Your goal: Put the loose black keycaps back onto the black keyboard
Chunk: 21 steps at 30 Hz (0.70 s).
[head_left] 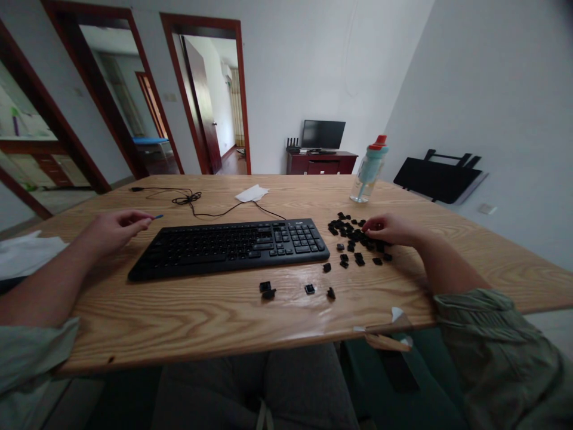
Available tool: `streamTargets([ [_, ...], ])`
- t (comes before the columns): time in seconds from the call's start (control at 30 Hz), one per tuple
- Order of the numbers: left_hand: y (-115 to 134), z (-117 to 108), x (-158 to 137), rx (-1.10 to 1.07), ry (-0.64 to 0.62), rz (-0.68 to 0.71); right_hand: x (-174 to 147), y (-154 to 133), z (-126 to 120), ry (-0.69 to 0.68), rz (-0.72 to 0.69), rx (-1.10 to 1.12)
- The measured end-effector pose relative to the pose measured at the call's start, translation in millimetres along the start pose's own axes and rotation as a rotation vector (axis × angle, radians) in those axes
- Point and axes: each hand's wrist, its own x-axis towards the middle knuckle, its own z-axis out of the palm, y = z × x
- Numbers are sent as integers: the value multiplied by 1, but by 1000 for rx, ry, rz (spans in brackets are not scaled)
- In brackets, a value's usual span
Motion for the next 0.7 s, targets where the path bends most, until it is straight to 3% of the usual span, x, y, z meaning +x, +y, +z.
streamTargets([
  [0.47, -2, -1, 1, -23, 16, 5, 0, 1, 1, 25, 0, -30],
  [0.7, -3, -1, 2, -46, 15, 10, -13, -22, -1, 108, -20, 409],
])
